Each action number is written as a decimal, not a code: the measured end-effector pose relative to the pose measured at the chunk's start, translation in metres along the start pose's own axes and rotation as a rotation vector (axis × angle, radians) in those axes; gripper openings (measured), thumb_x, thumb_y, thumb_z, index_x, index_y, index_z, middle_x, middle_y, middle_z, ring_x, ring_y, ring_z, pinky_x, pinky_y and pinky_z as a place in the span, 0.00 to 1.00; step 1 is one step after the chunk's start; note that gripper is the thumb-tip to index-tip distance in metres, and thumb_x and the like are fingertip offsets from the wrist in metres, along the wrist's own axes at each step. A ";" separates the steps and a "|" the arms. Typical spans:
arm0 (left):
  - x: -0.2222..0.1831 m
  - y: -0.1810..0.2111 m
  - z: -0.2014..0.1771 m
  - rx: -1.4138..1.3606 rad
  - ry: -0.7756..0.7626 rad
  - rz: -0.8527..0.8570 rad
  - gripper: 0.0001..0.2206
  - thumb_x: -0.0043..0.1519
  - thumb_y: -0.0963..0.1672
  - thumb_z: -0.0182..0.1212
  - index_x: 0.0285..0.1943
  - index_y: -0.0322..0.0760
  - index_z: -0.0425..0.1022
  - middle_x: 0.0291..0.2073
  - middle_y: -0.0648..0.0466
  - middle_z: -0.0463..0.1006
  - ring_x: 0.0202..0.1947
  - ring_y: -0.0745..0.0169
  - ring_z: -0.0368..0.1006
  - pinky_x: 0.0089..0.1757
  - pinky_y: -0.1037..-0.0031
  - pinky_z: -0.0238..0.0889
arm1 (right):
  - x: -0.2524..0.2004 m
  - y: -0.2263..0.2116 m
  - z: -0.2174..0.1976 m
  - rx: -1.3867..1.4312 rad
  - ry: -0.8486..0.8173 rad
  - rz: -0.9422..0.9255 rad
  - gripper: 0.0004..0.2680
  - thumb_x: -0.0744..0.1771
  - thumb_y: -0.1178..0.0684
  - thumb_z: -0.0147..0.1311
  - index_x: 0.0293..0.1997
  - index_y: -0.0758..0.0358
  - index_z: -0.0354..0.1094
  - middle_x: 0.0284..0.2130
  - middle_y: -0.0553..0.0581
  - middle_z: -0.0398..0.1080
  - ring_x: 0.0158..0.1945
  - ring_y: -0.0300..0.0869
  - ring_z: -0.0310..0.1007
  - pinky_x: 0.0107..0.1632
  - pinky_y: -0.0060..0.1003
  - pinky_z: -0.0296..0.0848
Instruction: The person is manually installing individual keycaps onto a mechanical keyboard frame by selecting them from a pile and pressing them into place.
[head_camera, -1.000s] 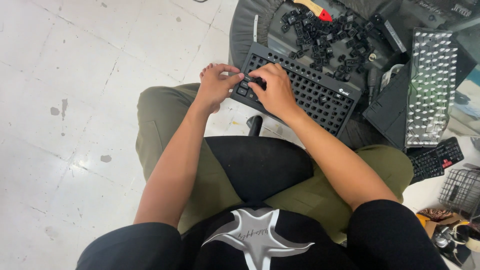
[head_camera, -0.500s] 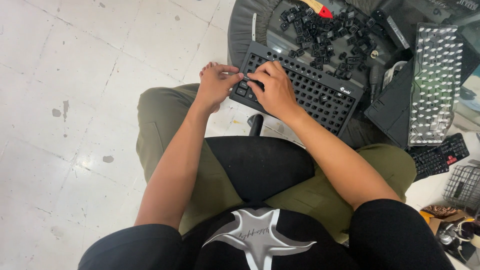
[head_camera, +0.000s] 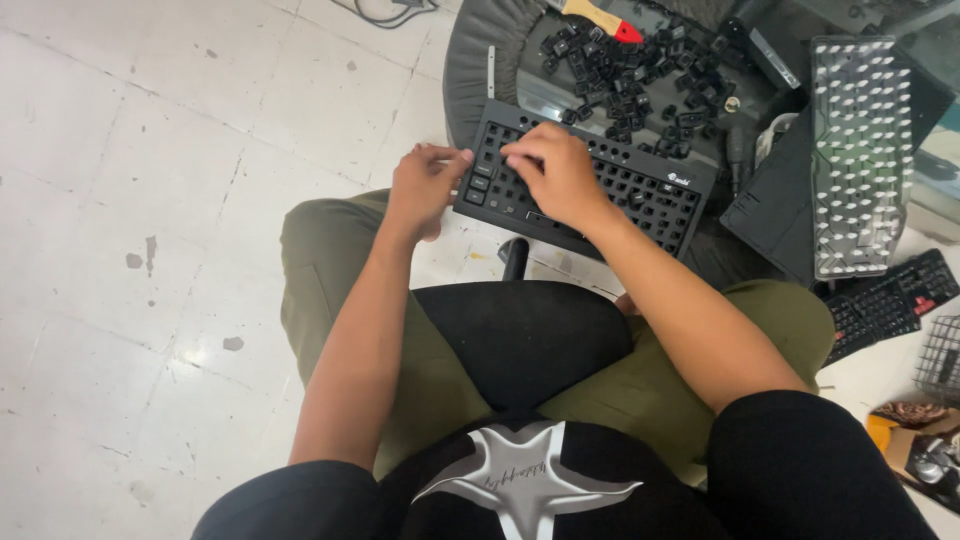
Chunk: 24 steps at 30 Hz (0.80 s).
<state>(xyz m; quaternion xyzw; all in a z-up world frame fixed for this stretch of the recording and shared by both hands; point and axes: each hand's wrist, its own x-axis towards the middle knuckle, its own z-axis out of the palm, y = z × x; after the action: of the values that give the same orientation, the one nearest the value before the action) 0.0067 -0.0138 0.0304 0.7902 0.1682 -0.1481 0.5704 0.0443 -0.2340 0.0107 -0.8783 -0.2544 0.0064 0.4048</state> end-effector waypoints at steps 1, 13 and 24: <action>0.000 0.002 0.001 -0.098 0.003 -0.106 0.20 0.67 0.51 0.60 0.58 0.29 0.77 0.42 0.40 0.84 0.45 0.46 0.83 0.45 0.59 0.79 | 0.001 0.002 -0.006 0.023 0.059 0.005 0.05 0.68 0.60 0.62 0.44 0.54 0.79 0.37 0.56 0.76 0.39 0.50 0.75 0.41 0.39 0.72; -0.009 0.045 -0.017 -0.138 -0.078 -0.276 0.13 0.65 0.48 0.54 0.55 0.40 0.73 0.42 0.51 0.82 0.39 0.63 0.79 0.42 0.73 0.76 | 0.010 -0.004 -0.113 -0.126 0.071 0.044 0.05 0.71 0.64 0.58 0.51 0.68 0.79 0.43 0.62 0.74 0.40 0.45 0.74 0.43 0.36 0.75; 0.093 0.046 -0.026 -0.250 0.449 0.230 0.10 0.62 0.48 0.55 0.41 0.40 0.76 0.30 0.55 0.82 0.27 0.68 0.77 0.34 0.78 0.72 | -0.020 0.061 -0.197 -0.253 0.166 0.111 0.05 0.77 0.69 0.60 0.61 0.75 0.80 0.46 0.66 0.72 0.46 0.49 0.72 0.47 0.39 0.69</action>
<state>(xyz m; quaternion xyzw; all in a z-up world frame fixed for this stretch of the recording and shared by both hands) 0.1115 0.0068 0.0385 0.7405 0.2166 0.1185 0.6251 0.0969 -0.4158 0.0955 -0.9324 -0.1699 -0.0757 0.3097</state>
